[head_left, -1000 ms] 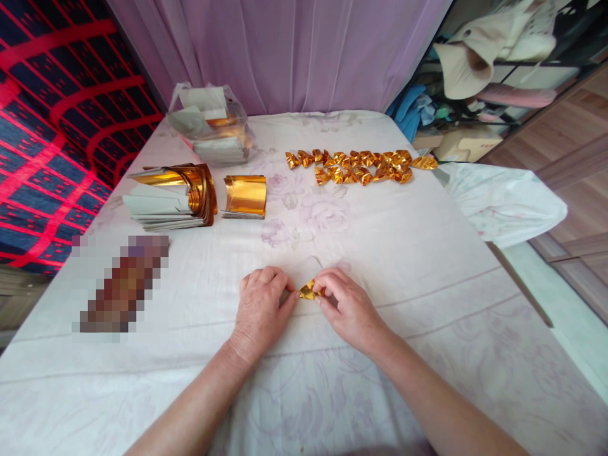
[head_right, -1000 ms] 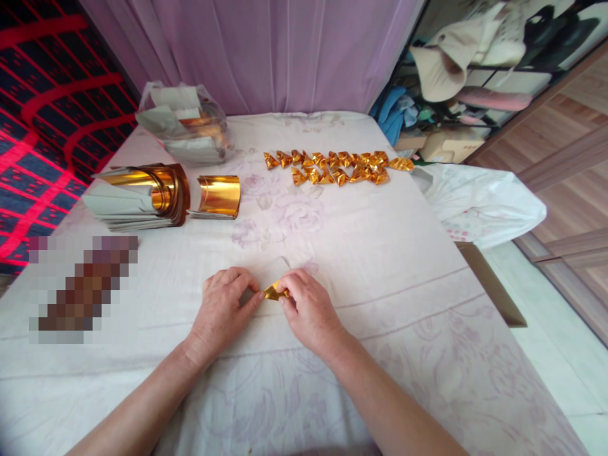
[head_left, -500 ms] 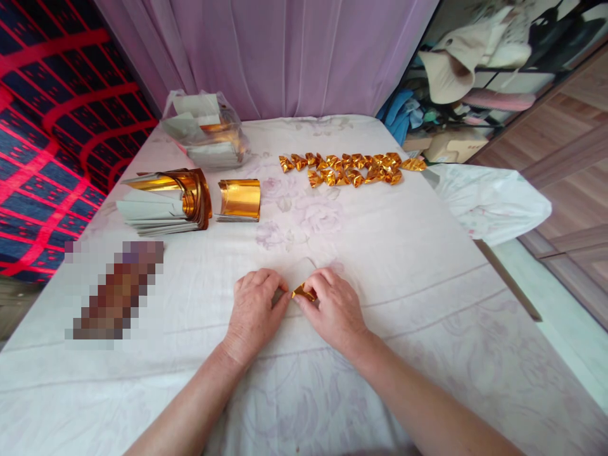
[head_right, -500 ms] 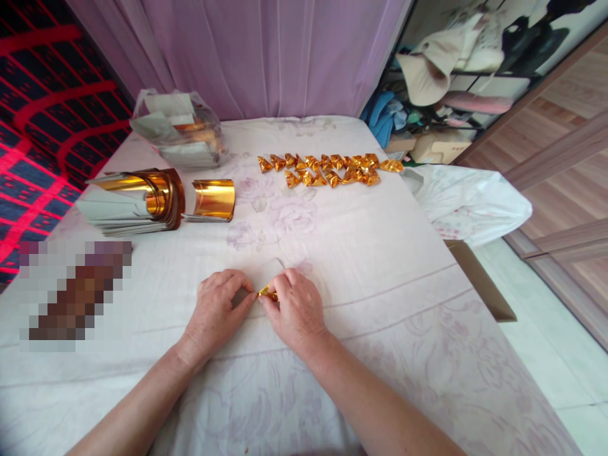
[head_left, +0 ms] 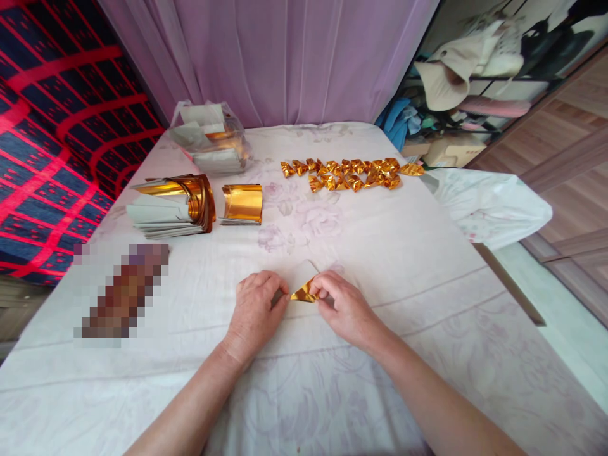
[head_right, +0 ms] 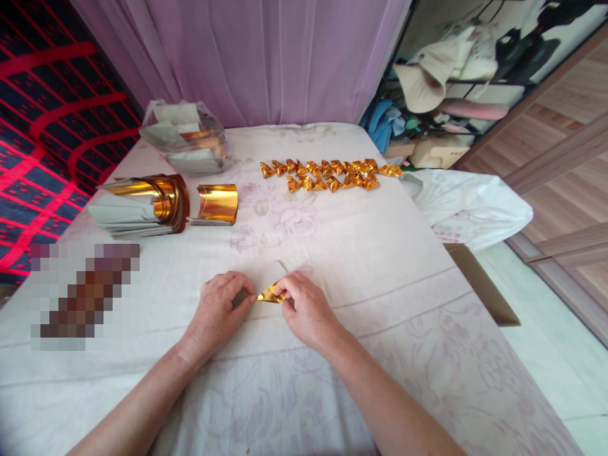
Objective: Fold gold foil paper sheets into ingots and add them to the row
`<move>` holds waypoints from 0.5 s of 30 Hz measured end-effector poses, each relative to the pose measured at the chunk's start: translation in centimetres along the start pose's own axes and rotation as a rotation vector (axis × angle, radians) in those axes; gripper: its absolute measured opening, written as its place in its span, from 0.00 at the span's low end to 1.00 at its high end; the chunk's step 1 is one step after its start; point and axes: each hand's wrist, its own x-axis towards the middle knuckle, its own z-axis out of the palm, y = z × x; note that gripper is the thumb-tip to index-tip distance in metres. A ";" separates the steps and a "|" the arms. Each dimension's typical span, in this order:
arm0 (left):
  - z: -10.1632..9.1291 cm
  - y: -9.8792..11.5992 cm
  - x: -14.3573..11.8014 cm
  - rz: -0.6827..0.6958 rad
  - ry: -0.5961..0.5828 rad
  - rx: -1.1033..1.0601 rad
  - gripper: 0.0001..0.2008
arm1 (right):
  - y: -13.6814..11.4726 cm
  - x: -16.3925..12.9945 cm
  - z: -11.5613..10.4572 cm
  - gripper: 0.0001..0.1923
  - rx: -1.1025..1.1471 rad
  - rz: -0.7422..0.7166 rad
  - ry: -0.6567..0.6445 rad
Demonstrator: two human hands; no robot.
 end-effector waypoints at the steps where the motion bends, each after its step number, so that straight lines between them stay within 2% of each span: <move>1: 0.0 0.0 -0.1 0.019 0.013 0.006 0.05 | 0.1 0.0 0.0 0.15 -0.002 -0.011 0.006; 8: -0.4 1.1 -1.3 0.277 0.090 0.267 0.08 | 0.2 0.0 0.2 0.15 -0.015 -0.062 0.037; 12: -0.3 2.2 -1.7 0.301 0.048 0.348 0.05 | 0.5 0.0 -0.2 0.14 0.036 -0.120 0.104; 15: 0.1 2.2 -1.6 0.296 0.033 0.378 0.04 | 1.1 0.0 -0.9 0.14 -0.041 -0.150 0.216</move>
